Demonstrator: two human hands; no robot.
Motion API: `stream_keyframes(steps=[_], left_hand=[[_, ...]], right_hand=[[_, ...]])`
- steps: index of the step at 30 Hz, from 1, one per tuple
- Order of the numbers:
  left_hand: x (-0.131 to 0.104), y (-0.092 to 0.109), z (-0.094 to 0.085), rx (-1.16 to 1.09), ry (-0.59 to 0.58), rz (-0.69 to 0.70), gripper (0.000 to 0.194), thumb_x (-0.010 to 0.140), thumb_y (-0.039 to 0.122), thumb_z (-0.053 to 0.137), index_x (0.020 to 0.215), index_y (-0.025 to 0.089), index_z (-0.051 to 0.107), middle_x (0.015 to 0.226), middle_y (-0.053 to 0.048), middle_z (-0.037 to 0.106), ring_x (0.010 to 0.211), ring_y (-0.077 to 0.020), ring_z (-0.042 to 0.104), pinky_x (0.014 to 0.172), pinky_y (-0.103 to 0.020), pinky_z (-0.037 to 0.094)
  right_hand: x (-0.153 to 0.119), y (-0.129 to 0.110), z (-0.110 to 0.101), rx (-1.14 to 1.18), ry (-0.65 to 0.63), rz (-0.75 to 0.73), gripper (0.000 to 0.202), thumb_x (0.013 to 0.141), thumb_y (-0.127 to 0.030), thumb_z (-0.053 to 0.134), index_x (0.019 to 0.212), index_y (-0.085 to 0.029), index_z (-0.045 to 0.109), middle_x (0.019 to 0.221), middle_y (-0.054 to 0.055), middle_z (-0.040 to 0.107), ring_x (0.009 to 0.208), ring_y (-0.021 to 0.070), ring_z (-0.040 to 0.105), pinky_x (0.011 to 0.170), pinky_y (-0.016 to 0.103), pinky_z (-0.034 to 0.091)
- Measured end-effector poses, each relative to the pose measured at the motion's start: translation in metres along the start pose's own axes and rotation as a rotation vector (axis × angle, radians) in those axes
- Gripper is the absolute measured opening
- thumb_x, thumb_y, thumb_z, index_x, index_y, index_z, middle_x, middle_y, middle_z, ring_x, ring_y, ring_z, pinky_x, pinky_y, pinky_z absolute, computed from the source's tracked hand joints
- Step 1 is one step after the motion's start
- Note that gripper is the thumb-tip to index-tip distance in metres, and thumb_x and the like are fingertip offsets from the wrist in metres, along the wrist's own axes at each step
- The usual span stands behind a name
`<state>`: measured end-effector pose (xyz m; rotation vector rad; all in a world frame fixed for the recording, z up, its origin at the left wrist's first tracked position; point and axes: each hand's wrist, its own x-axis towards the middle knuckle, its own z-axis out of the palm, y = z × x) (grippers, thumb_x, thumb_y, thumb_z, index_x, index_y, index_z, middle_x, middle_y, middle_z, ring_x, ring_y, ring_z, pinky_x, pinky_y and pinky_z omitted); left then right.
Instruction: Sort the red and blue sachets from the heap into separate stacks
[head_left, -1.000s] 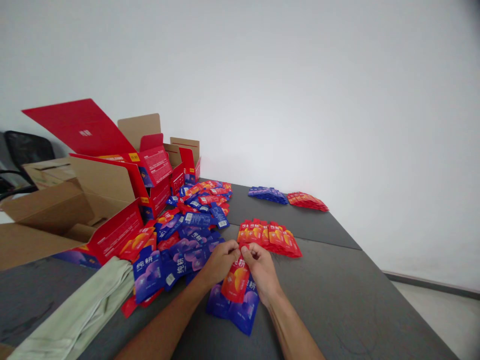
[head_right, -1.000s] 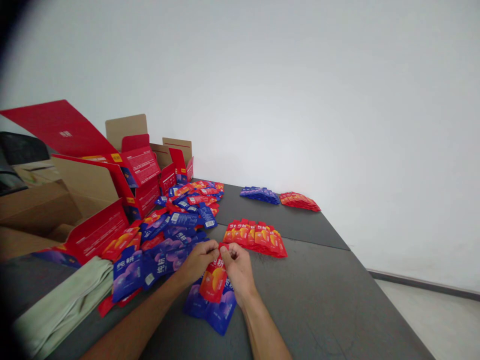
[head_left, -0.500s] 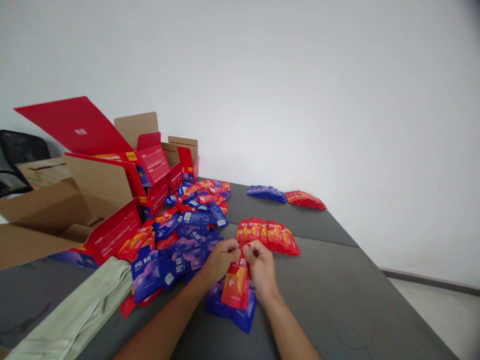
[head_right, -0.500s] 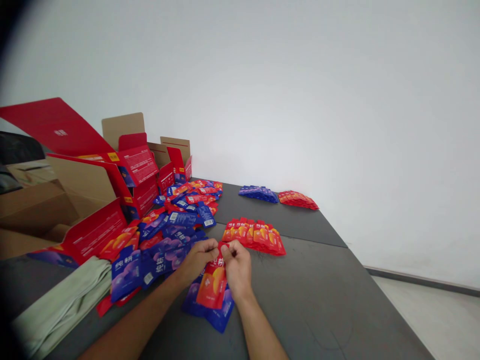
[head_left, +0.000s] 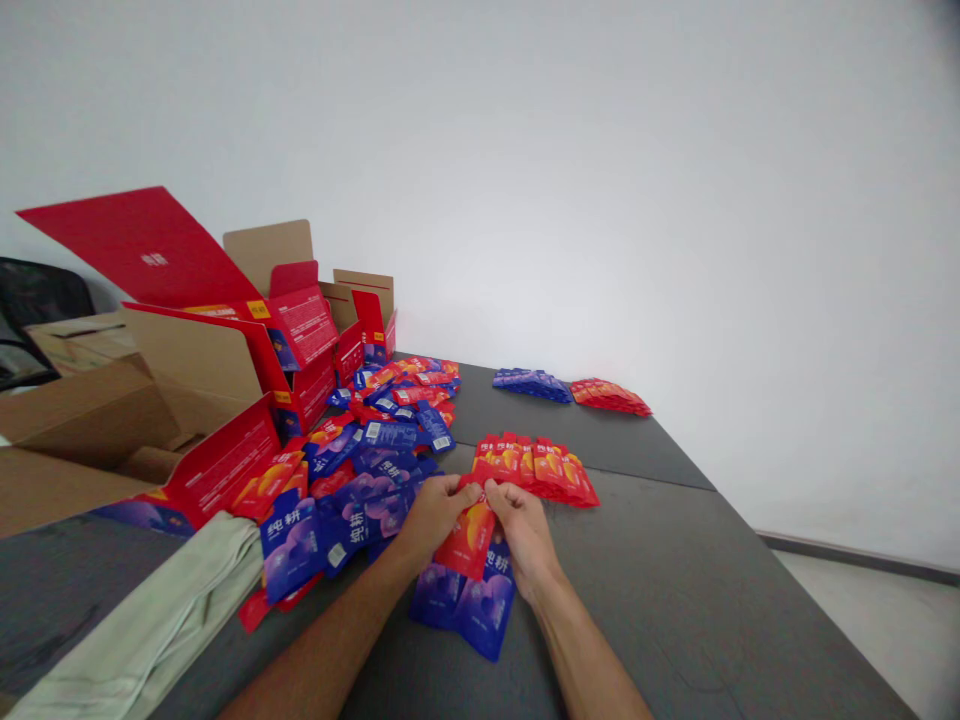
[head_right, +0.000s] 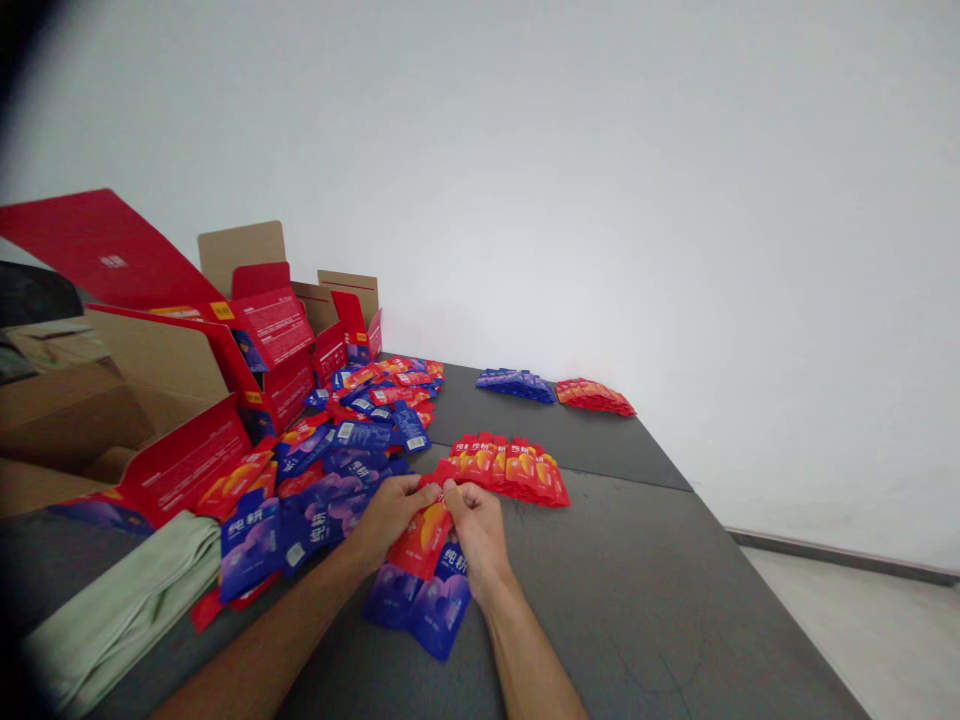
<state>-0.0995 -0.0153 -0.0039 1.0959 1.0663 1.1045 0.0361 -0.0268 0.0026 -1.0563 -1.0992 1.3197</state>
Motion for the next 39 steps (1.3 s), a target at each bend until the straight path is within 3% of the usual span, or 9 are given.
stream_keyframes(steps=[9, 12, 18, 22, 26, 31, 33, 36, 39], left_hand=[[-0.006, 0.003, 0.003, -0.251, -0.112, -0.094, 0.028, 0.076, 0.040, 0.067, 0.077, 0.012, 0.065, 0.057, 0.000, 0.061, 0.042, -0.0100, 0.053, 0.039, -0.020, 0.039], [-0.006, 0.005, 0.002, -0.283, -0.098, -0.106, 0.026, 0.076, 0.038, 0.067, 0.076, 0.012, 0.063, 0.054, 0.000, 0.059, 0.040, -0.0106, 0.051, 0.033, -0.020, 0.037], [0.002, 0.011, -0.008, -0.383, 0.088, -0.138, 0.020, 0.078, 0.030, 0.066, 0.080, 0.010, 0.064, 0.060, -0.003, 0.064, 0.044, -0.0110, 0.056, 0.037, -0.021, 0.047], [0.011, 0.005, -0.020, -0.431, 0.183, -0.178, 0.015, 0.080, 0.024, 0.063, 0.084, 0.010, 0.064, 0.071, -0.007, 0.070, 0.051, -0.0122, 0.063, 0.046, -0.022, 0.053], [0.011, 0.000, -0.025, -0.404, 0.135, -0.181, 0.015, 0.079, 0.025, 0.061, 0.083, 0.011, 0.064, 0.065, -0.005, 0.068, 0.047, -0.0115, 0.061, 0.045, -0.021, 0.050], [0.002, 0.012, -0.021, -0.117, -0.034, -0.129, 0.035, 0.084, 0.048, 0.053, 0.093, 0.016, 0.061, 0.055, -0.001, 0.063, 0.037, -0.0145, 0.054, 0.034, -0.022, 0.035], [-0.001, 0.021, -0.023, 0.120, 0.022, -0.066, 0.041, 0.088, 0.053, 0.043, 0.094, 0.017, 0.062, 0.050, 0.000, 0.060, 0.035, -0.0152, 0.051, 0.035, -0.023, 0.032], [-0.006, 0.032, -0.028, 0.475, 0.256, 0.277, 0.033, 0.089, 0.044, 0.047, 0.085, 0.018, 0.066, 0.058, -0.001, 0.061, 0.051, -0.0148, 0.056, 0.048, -0.024, 0.038], [-0.012, 0.038, -0.032, 0.589, 0.231, 0.574, 0.019, 0.086, 0.031, 0.054, 0.094, 0.020, 0.068, 0.082, -0.003, 0.067, 0.073, -0.0159, 0.060, 0.065, -0.026, 0.045]], right_hand=[[0.005, 0.009, -0.005, 0.191, 0.037, 0.205, 0.043, 0.068, -0.052, 0.076, 0.062, -0.019, 0.048, 0.045, -0.009, 0.041, 0.036, 0.0042, 0.026, 0.036, 0.019, 0.016], [0.006, 0.009, -0.005, 0.174, 0.007, 0.201, 0.039, 0.072, -0.053, 0.072, 0.069, -0.020, 0.051, 0.050, -0.007, 0.045, 0.039, 0.0065, 0.033, 0.036, 0.019, 0.022], [-0.003, -0.008, -0.002, -0.327, 0.178, -0.343, 0.023, 0.089, -0.042, 0.055, 0.093, -0.020, 0.061, 0.073, 0.000, 0.058, 0.064, 0.0143, 0.052, 0.059, 0.025, 0.045], [-0.013, -0.017, 0.002, -0.625, 0.010, -0.706, 0.015, 0.088, -0.024, 0.053, 0.097, -0.022, 0.064, 0.109, 0.008, 0.060, 0.100, 0.0220, 0.056, 0.089, 0.038, 0.046], [-0.014, -0.013, 0.005, -0.743, -0.093, -0.837, 0.016, 0.086, -0.017, 0.058, 0.098, -0.025, 0.066, 0.123, 0.008, 0.057, 0.118, 0.0250, 0.050, 0.101, 0.045, 0.041], [-0.008, -0.011, -0.001, -0.697, -0.084, -0.920, 0.021, 0.092, -0.011, 0.049, 0.097, -0.025, 0.063, 0.105, 0.005, 0.065, 0.104, 0.0196, 0.058, 0.093, 0.039, 0.047], [-0.008, -0.013, -0.003, -0.684, -0.051, -0.934, 0.021, 0.092, -0.010, 0.048, 0.097, -0.024, 0.062, 0.102, 0.005, 0.065, 0.101, 0.0193, 0.059, 0.090, 0.038, 0.048], [-0.009, -0.015, -0.005, -0.683, 0.022, -0.924, 0.018, 0.093, -0.011, 0.047, 0.095, -0.024, 0.060, 0.102, 0.006, 0.064, 0.098, 0.0192, 0.059, 0.088, 0.036, 0.048], [-0.009, -0.015, -0.006, -0.686, 0.060, -0.903, 0.017, 0.093, -0.012, 0.047, 0.095, -0.024, 0.059, 0.101, 0.005, 0.063, 0.098, 0.0189, 0.059, 0.087, 0.035, 0.047]])
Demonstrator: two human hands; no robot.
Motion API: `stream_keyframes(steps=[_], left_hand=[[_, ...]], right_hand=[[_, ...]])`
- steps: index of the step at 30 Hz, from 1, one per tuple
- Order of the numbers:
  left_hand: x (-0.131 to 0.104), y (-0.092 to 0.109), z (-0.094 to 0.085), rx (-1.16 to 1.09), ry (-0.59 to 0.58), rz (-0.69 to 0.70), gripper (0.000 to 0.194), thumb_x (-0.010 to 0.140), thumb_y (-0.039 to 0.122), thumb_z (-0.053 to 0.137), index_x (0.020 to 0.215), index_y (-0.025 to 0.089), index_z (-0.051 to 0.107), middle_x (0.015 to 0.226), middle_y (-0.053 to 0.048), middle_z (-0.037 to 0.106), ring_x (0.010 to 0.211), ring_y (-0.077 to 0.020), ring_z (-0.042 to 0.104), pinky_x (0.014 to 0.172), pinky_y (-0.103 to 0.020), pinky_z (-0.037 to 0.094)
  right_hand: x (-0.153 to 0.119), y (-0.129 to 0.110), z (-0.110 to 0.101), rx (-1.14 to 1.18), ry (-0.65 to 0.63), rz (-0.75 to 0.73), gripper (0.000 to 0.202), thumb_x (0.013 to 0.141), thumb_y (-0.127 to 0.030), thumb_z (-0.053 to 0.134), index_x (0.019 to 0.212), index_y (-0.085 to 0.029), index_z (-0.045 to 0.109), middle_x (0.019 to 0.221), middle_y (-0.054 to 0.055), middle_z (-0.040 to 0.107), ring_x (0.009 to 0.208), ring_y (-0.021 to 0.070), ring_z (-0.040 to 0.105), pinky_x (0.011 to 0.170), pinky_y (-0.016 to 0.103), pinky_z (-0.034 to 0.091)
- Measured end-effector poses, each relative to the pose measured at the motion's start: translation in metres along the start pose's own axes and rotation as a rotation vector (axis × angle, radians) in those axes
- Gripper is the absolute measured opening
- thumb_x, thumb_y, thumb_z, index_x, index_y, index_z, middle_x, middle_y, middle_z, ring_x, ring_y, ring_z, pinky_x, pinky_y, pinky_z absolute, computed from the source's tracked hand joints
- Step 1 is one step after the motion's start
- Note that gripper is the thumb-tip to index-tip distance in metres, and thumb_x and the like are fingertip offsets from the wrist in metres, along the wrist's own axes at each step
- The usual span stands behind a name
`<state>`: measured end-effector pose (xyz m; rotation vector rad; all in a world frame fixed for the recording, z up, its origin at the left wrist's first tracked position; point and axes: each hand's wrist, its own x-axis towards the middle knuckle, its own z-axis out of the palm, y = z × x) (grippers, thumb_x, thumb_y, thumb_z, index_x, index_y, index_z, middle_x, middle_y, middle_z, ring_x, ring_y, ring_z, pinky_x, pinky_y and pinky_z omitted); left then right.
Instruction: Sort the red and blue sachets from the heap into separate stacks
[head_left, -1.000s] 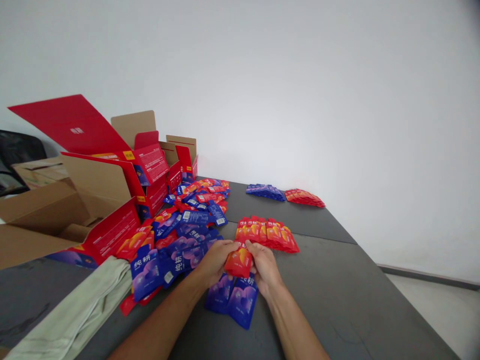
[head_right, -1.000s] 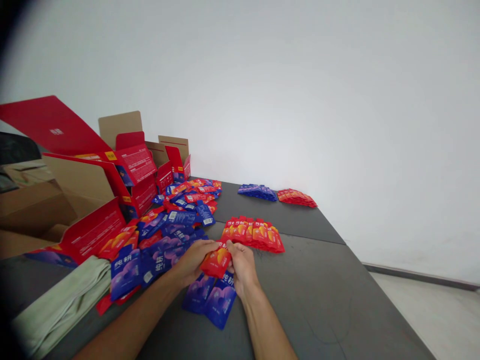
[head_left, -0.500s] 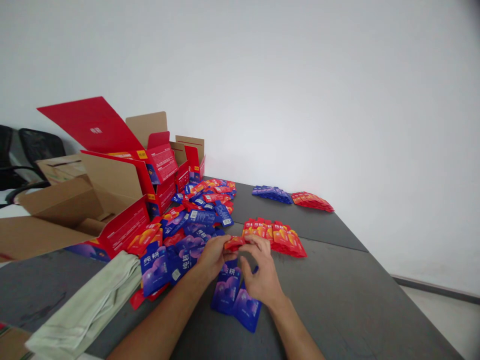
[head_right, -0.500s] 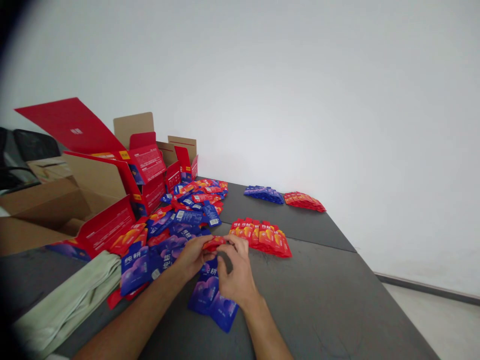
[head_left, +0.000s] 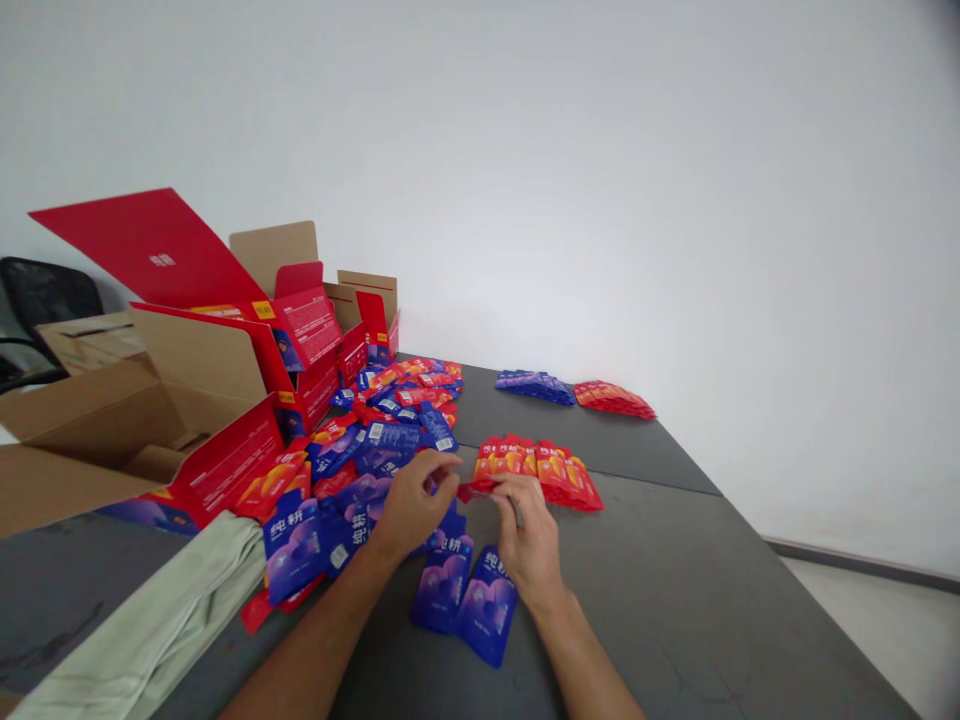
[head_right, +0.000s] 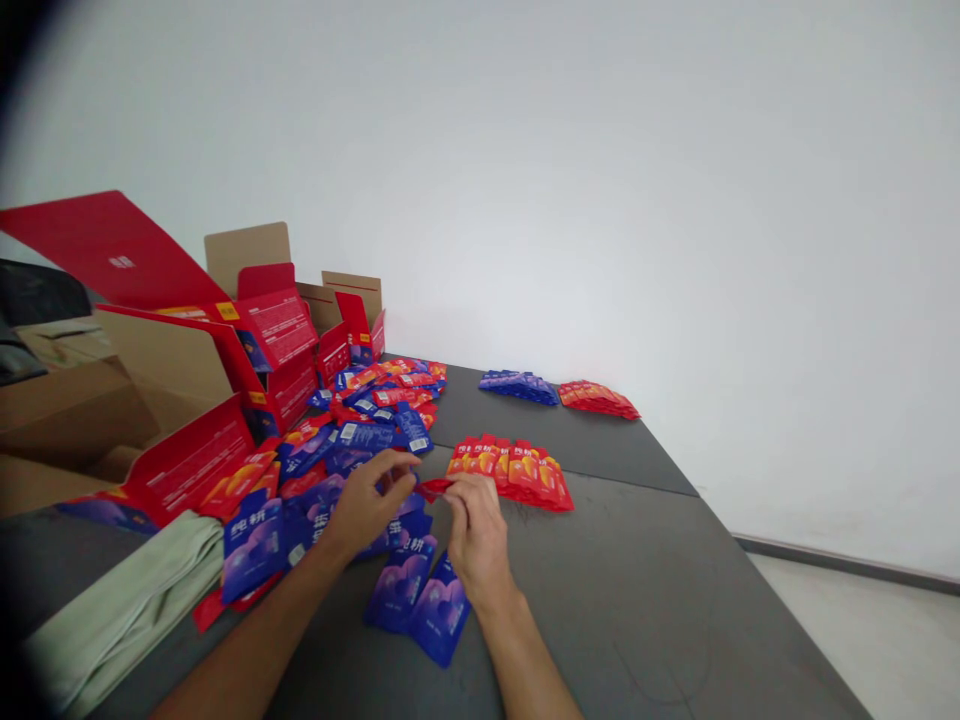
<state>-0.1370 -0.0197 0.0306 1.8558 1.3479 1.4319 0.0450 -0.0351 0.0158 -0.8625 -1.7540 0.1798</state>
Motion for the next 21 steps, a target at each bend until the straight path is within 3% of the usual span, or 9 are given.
stream_keyframes(steps=[4, 9, 17, 21], left_hand=[[-0.003, 0.004, 0.000, -0.064, -0.092, 0.173, 0.014, 0.087, 0.026, 0.055, 0.090, 0.021, 0.068, 0.093, -0.004, 0.067, 0.089, -0.0173, 0.060, 0.079, -0.028, 0.046], [-0.005, 0.004, 0.005, -0.080, -0.037, 0.102, 0.018, 0.091, 0.029, 0.051, 0.086, 0.022, 0.067, 0.088, -0.003, 0.068, 0.087, -0.0171, 0.060, 0.081, -0.027, 0.045], [-0.007, 0.002, 0.008, -0.190, -0.041, -0.036, 0.018, 0.089, 0.030, 0.050, 0.080, 0.019, 0.063, 0.076, 0.000, 0.062, 0.074, -0.0152, 0.057, 0.070, -0.024, 0.041], [-0.008, 0.004, 0.010, -0.164, -0.057, -0.053, 0.016, 0.087, 0.025, 0.051, 0.076, 0.019, 0.062, 0.074, 0.000, 0.061, 0.072, -0.0146, 0.056, 0.068, -0.024, 0.040]], right_hand=[[0.000, 0.002, 0.002, -0.002, 0.013, 0.040, 0.014, 0.093, -0.014, 0.049, 0.095, -0.024, 0.059, 0.100, 0.005, 0.063, 0.097, 0.0190, 0.058, 0.086, 0.035, 0.048], [0.000, -0.003, 0.005, 0.032, -0.081, 0.043, 0.016, 0.092, -0.017, 0.052, 0.105, -0.024, 0.060, 0.103, 0.007, 0.062, 0.098, 0.0205, 0.058, 0.088, 0.037, 0.049], [0.004, -0.009, 0.001, 0.140, -0.222, 0.081, 0.020, 0.093, -0.021, 0.052, 0.109, -0.024, 0.063, 0.103, 0.008, 0.064, 0.097, 0.0200, 0.059, 0.086, 0.035, 0.050], [0.005, -0.007, 0.001, 0.113, -0.241, 0.154, 0.012, 0.090, -0.022, 0.057, 0.101, -0.022, 0.063, 0.098, 0.006, 0.064, 0.092, 0.0186, 0.059, 0.084, 0.032, 0.049]])
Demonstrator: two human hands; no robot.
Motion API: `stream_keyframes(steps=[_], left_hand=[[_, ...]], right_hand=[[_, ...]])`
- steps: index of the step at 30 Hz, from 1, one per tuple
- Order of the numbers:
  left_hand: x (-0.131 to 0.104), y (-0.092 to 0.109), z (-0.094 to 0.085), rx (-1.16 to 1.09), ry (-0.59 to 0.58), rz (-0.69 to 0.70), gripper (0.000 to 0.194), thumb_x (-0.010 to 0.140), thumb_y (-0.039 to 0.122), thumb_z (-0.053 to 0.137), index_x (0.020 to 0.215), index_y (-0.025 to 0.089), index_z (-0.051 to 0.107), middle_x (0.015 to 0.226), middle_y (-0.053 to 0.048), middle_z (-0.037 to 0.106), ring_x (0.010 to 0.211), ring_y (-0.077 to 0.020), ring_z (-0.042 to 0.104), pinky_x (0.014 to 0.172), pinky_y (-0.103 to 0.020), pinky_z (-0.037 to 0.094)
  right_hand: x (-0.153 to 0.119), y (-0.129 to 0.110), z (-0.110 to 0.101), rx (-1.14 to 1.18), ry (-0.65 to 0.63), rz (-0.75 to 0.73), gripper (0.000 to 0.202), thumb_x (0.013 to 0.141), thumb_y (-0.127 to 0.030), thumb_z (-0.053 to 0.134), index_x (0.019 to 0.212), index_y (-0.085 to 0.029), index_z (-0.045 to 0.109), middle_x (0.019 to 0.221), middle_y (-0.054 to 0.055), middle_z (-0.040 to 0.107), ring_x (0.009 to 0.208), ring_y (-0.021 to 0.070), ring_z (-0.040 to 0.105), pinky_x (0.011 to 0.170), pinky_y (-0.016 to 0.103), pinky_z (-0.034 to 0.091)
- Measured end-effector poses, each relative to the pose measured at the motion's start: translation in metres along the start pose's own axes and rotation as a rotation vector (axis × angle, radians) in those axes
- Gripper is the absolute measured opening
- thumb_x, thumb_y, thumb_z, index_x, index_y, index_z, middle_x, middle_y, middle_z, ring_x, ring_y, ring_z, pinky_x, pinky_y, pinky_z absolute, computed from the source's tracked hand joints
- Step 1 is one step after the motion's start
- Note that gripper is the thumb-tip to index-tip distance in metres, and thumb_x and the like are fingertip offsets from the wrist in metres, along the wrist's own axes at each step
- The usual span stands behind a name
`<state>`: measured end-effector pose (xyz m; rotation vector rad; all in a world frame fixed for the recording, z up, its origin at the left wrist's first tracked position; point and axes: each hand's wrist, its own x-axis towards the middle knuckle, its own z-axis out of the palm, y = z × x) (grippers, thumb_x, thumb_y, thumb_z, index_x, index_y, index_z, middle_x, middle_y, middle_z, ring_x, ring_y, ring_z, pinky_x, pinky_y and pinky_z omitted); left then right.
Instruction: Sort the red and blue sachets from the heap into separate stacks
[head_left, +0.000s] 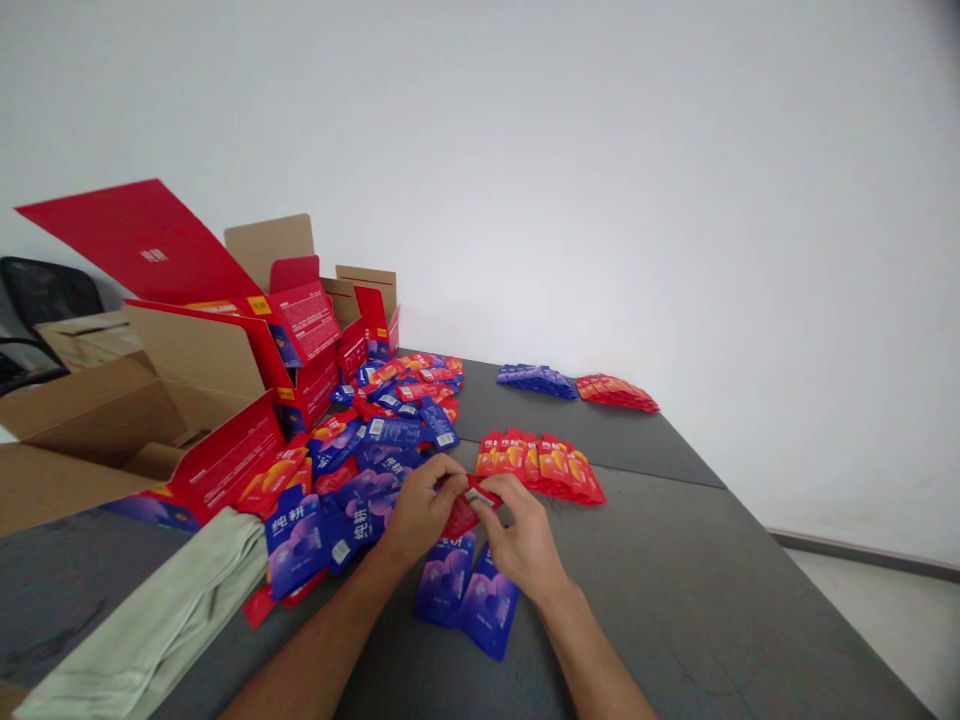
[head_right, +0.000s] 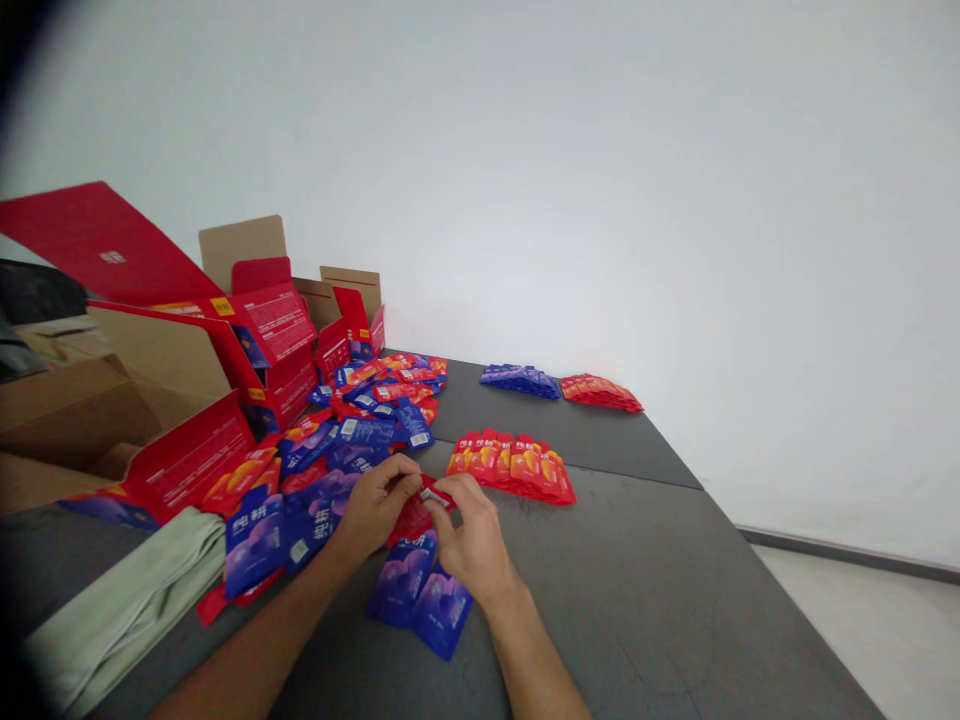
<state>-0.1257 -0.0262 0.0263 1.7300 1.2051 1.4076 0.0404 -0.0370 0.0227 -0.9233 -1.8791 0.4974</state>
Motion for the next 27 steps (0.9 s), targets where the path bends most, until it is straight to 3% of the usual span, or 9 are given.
stream_keyframes(steps=[2, 11, 21, 27], left_hand=[[-0.001, 0.003, 0.003, 0.026, -0.010, -0.005, 0.017, 0.087, 0.024, 0.050, 0.074, 0.019, 0.062, 0.073, 0.000, 0.062, 0.071, -0.0145, 0.056, 0.067, -0.024, 0.040], [-0.007, 0.010, 0.013, 0.061, 0.087, -0.071, 0.017, 0.086, 0.028, 0.053, 0.075, 0.020, 0.063, 0.072, 0.000, 0.064, 0.069, -0.0154, 0.057, 0.064, -0.025, 0.039], [-0.003, 0.003, 0.019, -0.158, 0.017, -0.202, 0.018, 0.080, 0.034, 0.060, 0.074, 0.018, 0.066, 0.069, 0.000, 0.064, 0.063, -0.0138, 0.054, 0.060, -0.022, 0.040], [-0.005, 0.002, 0.018, -0.122, -0.002, -0.194, 0.017, 0.082, 0.031, 0.057, 0.073, 0.018, 0.064, 0.068, 0.001, 0.063, 0.063, -0.0130, 0.053, 0.059, -0.022, 0.039]], right_hand=[[0.001, 0.000, 0.001, -0.031, 0.032, 0.041, 0.006, 0.091, -0.024, 0.057, 0.092, -0.021, 0.061, 0.092, 0.004, 0.063, 0.087, 0.0175, 0.059, 0.081, 0.030, 0.048], [0.002, 0.002, 0.001, -0.170, 0.118, 0.047, 0.018, 0.093, -0.028, 0.051, 0.077, -0.021, 0.056, 0.079, 0.004, 0.059, 0.078, 0.0183, 0.055, 0.074, 0.030, 0.044], [0.003, 0.002, -0.004, 0.073, 0.089, 0.104, 0.015, 0.093, -0.029, 0.054, 0.087, -0.021, 0.066, 0.087, 0.003, 0.061, 0.082, 0.0165, 0.057, 0.076, 0.029, 0.047], [0.004, -0.001, -0.006, 0.021, 0.025, 0.121, 0.019, 0.094, -0.025, 0.049, 0.085, -0.021, 0.065, 0.084, 0.003, 0.059, 0.080, 0.0164, 0.056, 0.074, 0.029, 0.045]])
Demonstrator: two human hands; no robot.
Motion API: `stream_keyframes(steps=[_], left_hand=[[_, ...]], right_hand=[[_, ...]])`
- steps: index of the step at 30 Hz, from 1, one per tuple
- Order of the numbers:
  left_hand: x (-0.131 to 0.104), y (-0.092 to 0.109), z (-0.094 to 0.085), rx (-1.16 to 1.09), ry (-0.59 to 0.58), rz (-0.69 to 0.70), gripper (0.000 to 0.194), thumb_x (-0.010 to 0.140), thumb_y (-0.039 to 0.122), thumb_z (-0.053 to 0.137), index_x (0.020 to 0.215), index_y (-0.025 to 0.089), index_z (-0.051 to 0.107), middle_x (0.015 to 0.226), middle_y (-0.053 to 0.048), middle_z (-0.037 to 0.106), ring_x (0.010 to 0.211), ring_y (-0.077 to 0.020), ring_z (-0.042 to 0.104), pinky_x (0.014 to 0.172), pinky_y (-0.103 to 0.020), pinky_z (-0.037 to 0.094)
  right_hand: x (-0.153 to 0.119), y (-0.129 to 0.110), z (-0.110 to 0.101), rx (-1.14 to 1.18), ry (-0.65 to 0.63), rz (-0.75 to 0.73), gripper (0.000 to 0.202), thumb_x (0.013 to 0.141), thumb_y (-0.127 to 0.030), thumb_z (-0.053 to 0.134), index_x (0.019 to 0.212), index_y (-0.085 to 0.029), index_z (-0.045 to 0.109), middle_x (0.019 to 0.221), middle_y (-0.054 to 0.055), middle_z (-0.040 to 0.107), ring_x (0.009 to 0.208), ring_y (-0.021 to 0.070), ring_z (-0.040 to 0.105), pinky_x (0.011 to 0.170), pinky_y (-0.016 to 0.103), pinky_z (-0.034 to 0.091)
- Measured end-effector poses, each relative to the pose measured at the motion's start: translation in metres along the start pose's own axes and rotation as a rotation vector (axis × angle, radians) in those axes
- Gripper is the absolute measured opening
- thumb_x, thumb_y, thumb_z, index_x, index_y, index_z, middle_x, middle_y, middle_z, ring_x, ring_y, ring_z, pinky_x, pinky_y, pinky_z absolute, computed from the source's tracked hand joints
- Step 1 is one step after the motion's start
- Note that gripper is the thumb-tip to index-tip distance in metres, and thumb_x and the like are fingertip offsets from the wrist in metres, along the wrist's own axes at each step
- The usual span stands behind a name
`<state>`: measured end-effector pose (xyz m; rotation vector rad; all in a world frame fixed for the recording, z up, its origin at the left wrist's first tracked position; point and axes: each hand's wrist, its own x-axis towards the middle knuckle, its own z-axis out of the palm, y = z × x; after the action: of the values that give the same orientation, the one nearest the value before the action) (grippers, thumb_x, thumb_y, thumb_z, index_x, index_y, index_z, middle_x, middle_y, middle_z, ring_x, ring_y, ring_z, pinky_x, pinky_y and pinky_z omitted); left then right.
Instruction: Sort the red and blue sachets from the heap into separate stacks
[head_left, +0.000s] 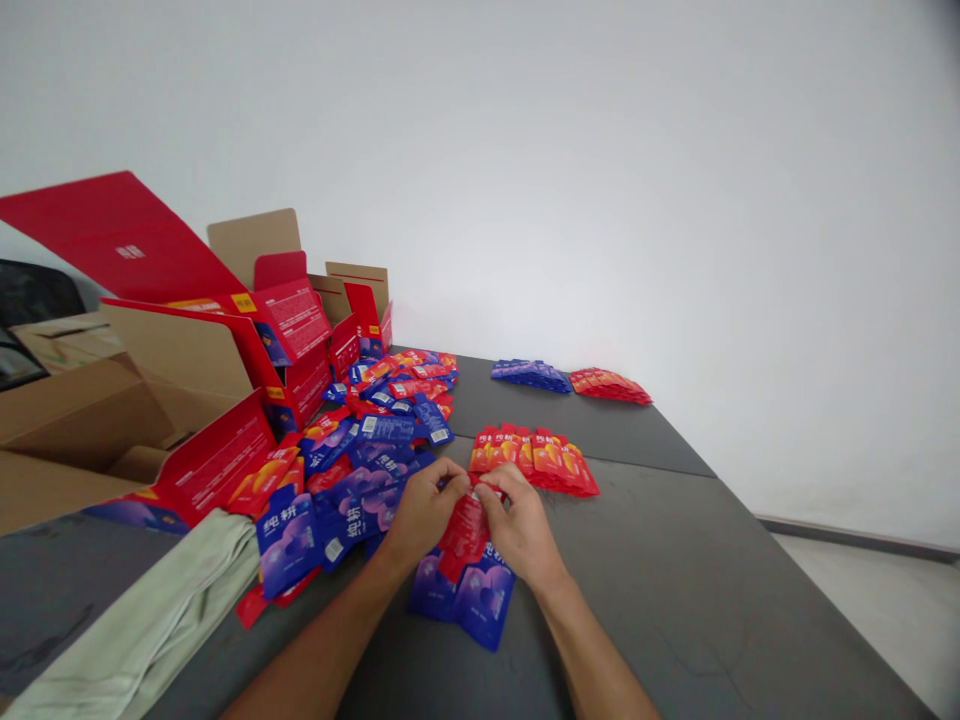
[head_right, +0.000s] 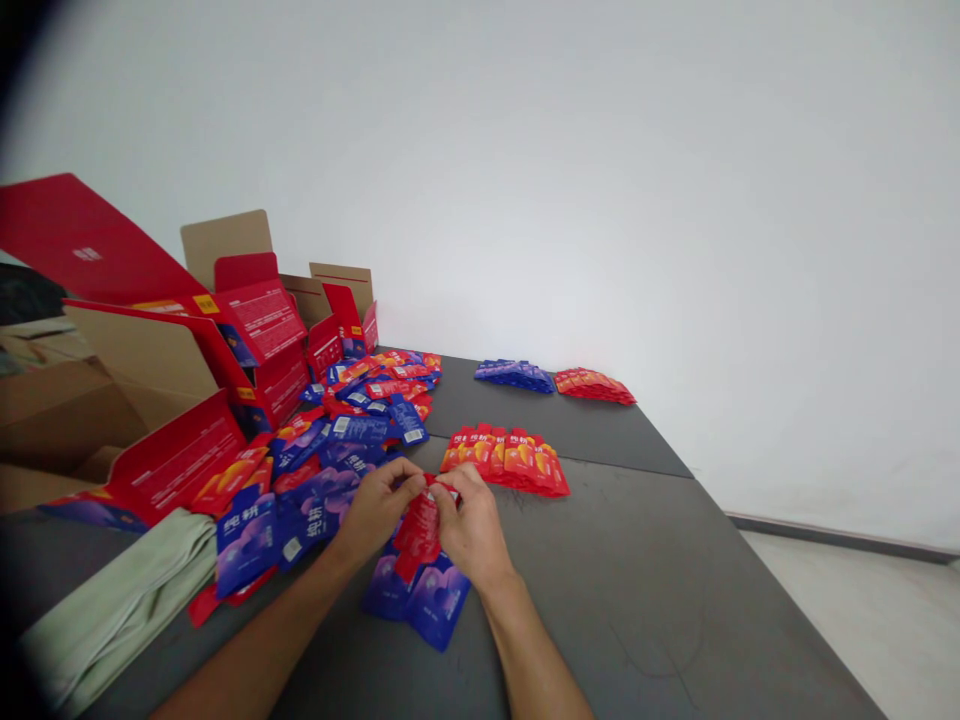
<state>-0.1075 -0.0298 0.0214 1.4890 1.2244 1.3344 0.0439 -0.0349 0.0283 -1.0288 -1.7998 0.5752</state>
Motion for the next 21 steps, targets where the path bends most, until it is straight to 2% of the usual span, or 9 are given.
stream_keyframes(steps=[6, 14, 18, 21], left_hand=[[-0.0021, 0.0011, 0.0072, 0.084, 0.072, 0.017, 0.015, 0.082, 0.026, 0.055, 0.071, 0.019, 0.063, 0.068, 0.001, 0.064, 0.066, -0.0148, 0.054, 0.061, -0.023, 0.038], [-0.0032, 0.0019, 0.0103, 0.085, 0.074, 0.022, 0.014, 0.082, 0.024, 0.054, 0.071, 0.019, 0.061, 0.068, 0.002, 0.062, 0.066, -0.0139, 0.054, 0.060, -0.023, 0.038], [-0.0028, 0.0013, 0.0098, 0.060, 0.065, 0.015, 0.014, 0.082, 0.026, 0.054, 0.072, 0.019, 0.061, 0.069, 0.002, 0.062, 0.067, -0.0138, 0.054, 0.061, -0.022, 0.039], [-0.0011, -0.0014, 0.0071, 0.018, 0.060, -0.013, 0.014, 0.083, 0.027, 0.054, 0.074, 0.019, 0.060, 0.069, 0.002, 0.059, 0.066, -0.0122, 0.052, 0.060, -0.021, 0.038]], right_hand=[[-0.0008, 0.0011, 0.0029, -0.162, 0.022, -0.040, 0.018, 0.093, -0.022, 0.047, 0.078, -0.021, 0.056, 0.081, 0.003, 0.056, 0.078, 0.0171, 0.054, 0.068, 0.028, 0.042], [-0.0002, -0.0045, 0.0026, -0.280, 0.070, -0.069, 0.015, 0.088, -0.019, 0.050, 0.074, -0.021, 0.053, 0.078, 0.004, 0.056, 0.078, 0.0184, 0.052, 0.069, 0.029, 0.040], [-0.0018, -0.0059, 0.0011, -0.202, 0.079, 0.017, 0.012, 0.088, -0.024, 0.052, 0.078, -0.021, 0.057, 0.079, 0.003, 0.060, 0.076, 0.0177, 0.055, 0.068, 0.029, 0.041], [-0.0027, -0.0032, 0.0036, 0.017, 0.099, 0.132, 0.010, 0.088, -0.030, 0.055, 0.088, -0.021, 0.060, 0.079, 0.001, 0.063, 0.071, 0.0157, 0.056, 0.066, 0.027, 0.043]])
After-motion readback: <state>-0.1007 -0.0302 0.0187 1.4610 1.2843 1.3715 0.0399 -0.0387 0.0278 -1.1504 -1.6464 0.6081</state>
